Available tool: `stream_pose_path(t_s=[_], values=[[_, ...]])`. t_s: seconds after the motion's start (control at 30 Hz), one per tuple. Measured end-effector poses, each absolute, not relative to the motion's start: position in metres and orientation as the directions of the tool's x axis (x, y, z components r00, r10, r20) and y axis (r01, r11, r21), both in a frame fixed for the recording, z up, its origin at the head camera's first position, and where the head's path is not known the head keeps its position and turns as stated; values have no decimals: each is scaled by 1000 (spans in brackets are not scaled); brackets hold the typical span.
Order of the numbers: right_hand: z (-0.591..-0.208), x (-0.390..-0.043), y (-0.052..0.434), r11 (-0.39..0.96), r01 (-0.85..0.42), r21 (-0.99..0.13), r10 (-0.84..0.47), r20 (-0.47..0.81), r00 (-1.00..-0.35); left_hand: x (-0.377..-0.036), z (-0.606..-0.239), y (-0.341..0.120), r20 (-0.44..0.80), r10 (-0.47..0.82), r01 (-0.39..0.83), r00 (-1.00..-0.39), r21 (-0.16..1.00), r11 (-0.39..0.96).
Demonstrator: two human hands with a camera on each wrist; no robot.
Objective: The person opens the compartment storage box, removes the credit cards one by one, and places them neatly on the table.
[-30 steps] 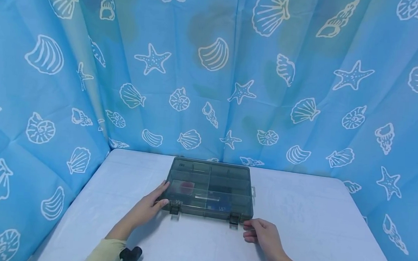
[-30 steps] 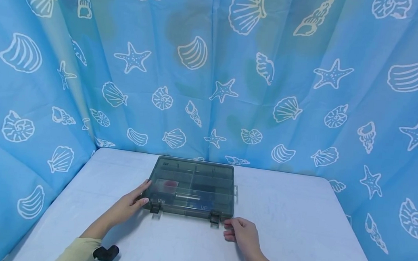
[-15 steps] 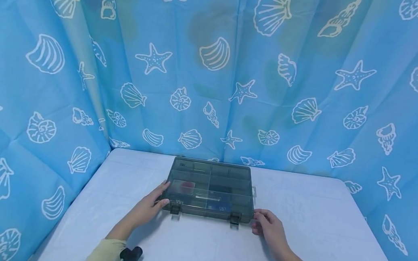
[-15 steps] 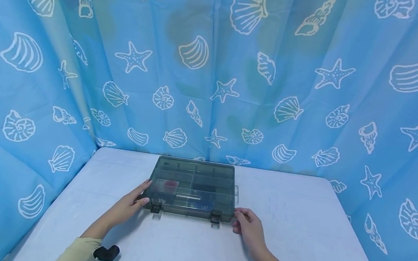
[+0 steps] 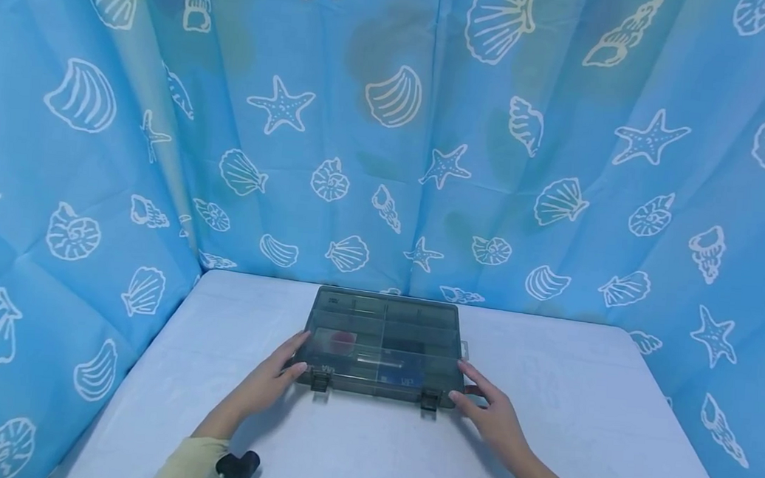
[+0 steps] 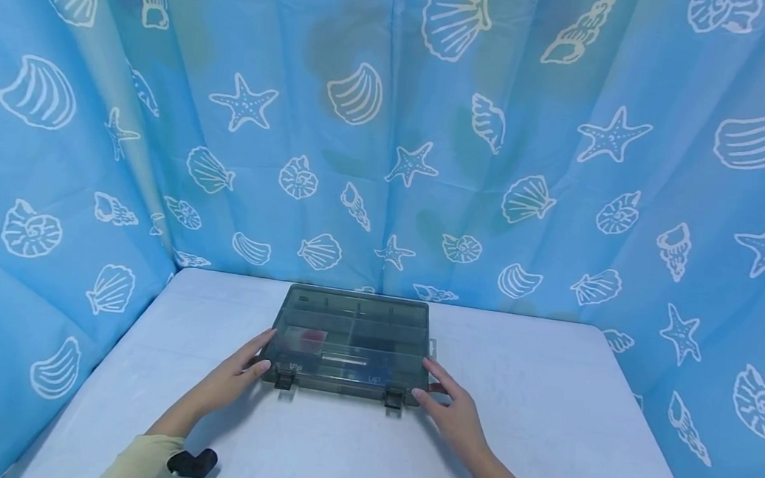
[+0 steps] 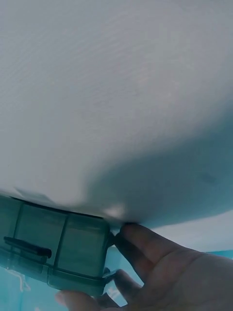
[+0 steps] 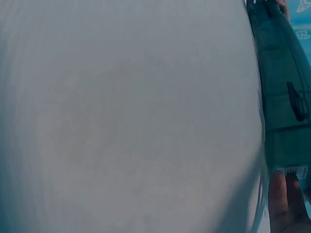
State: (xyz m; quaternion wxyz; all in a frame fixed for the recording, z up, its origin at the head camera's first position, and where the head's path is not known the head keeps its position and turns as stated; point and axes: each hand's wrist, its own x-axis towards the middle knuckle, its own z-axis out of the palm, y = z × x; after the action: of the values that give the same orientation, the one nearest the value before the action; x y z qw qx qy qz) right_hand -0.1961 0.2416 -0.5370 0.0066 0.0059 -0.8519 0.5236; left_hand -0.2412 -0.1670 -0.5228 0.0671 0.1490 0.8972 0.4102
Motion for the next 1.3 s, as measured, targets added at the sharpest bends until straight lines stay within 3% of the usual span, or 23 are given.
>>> stream_pose_path(t_s=[0.53,1.3], values=[[-538,-198,245,571,-27,-820,-9,27,-1000,-243,-528,-170,-1,322,212,-947,751,626],[-530,-194,246,565,1,-825,15,9,-1000,-236,-528,-169,68,289,250,-955,710,659]])
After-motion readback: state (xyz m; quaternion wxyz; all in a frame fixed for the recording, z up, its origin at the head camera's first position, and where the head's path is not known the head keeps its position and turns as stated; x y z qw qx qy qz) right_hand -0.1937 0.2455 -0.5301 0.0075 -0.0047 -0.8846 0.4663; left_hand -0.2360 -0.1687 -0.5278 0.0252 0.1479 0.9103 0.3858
